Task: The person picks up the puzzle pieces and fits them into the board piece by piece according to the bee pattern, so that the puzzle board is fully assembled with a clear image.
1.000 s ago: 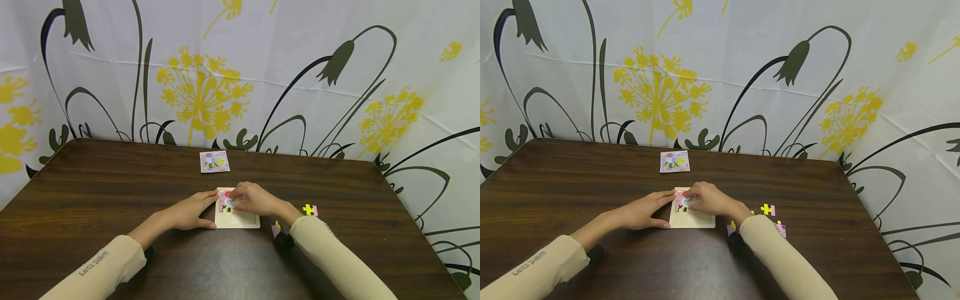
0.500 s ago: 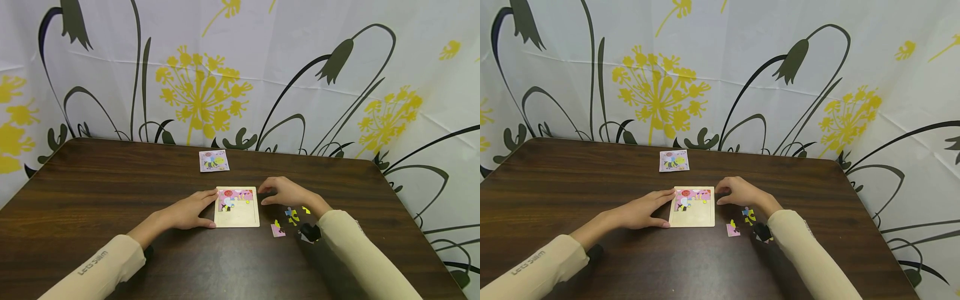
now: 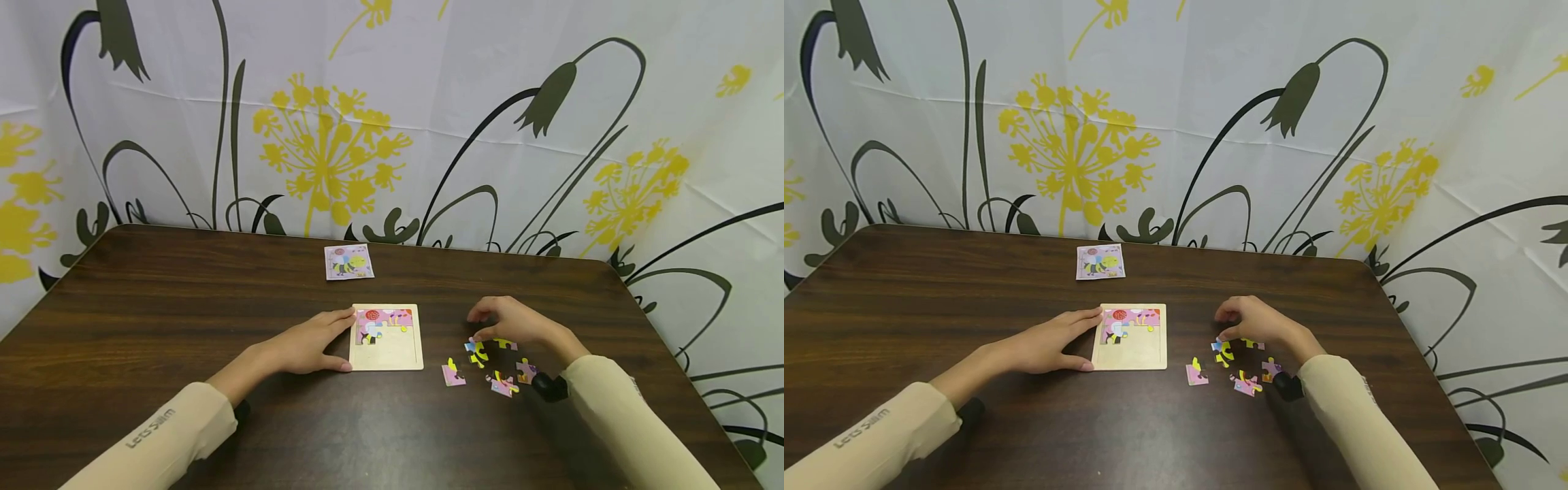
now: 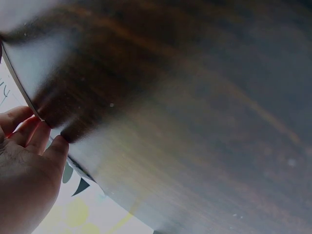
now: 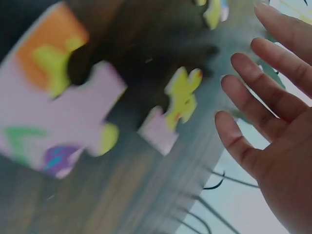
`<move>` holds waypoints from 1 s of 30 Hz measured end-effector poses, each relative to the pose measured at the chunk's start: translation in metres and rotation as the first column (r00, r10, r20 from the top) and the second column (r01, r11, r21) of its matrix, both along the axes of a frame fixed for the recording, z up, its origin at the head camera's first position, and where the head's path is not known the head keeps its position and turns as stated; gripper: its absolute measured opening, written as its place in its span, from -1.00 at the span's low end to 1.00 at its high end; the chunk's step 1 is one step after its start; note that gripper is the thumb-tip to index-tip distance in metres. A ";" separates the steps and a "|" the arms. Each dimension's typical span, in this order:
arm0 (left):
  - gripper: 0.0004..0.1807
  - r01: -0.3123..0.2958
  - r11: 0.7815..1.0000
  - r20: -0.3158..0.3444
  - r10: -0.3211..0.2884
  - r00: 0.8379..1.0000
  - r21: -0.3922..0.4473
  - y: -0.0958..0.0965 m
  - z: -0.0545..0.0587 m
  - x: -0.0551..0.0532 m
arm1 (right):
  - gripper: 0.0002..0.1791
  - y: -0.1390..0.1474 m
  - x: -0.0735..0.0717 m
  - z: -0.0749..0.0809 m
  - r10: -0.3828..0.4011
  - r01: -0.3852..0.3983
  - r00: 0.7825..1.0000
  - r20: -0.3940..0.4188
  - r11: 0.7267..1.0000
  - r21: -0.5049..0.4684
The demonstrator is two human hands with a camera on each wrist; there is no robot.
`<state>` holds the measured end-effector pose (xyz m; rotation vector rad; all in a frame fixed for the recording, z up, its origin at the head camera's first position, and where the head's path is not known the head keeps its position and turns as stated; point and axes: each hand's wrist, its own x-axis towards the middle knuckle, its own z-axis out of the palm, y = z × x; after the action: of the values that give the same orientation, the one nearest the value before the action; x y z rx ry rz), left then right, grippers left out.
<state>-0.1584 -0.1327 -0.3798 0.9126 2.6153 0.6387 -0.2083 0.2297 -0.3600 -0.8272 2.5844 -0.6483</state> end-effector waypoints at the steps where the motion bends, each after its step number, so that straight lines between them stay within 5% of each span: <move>1: -0.13 -0.004 1.000 0.003 0.004 1.000 -0.001 0.000 0.000 0.000 | -0.71 0.003 0.001 -0.001 -0.001 0.001 1.000 -0.001 1.000 0.000; 11: -0.12 0.000 1.000 -0.004 0.000 1.000 0.002 -0.001 0.003 -0.001 | -0.76 0.018 0.014 -0.010 0.093 -0.095 0.992 -0.086 0.995 -0.015; 30: -0.13 -0.007 1.000 -0.008 0.007 1.000 -0.007 -0.001 0.002 0.001 | -0.72 0.022 0.026 -0.025 0.074 -0.082 0.985 -0.158 0.995 -0.048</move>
<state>-0.1575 -0.1333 -0.3781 0.9059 2.6271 0.6291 -0.1822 0.2518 -0.3848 -1.0295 2.6666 -0.6581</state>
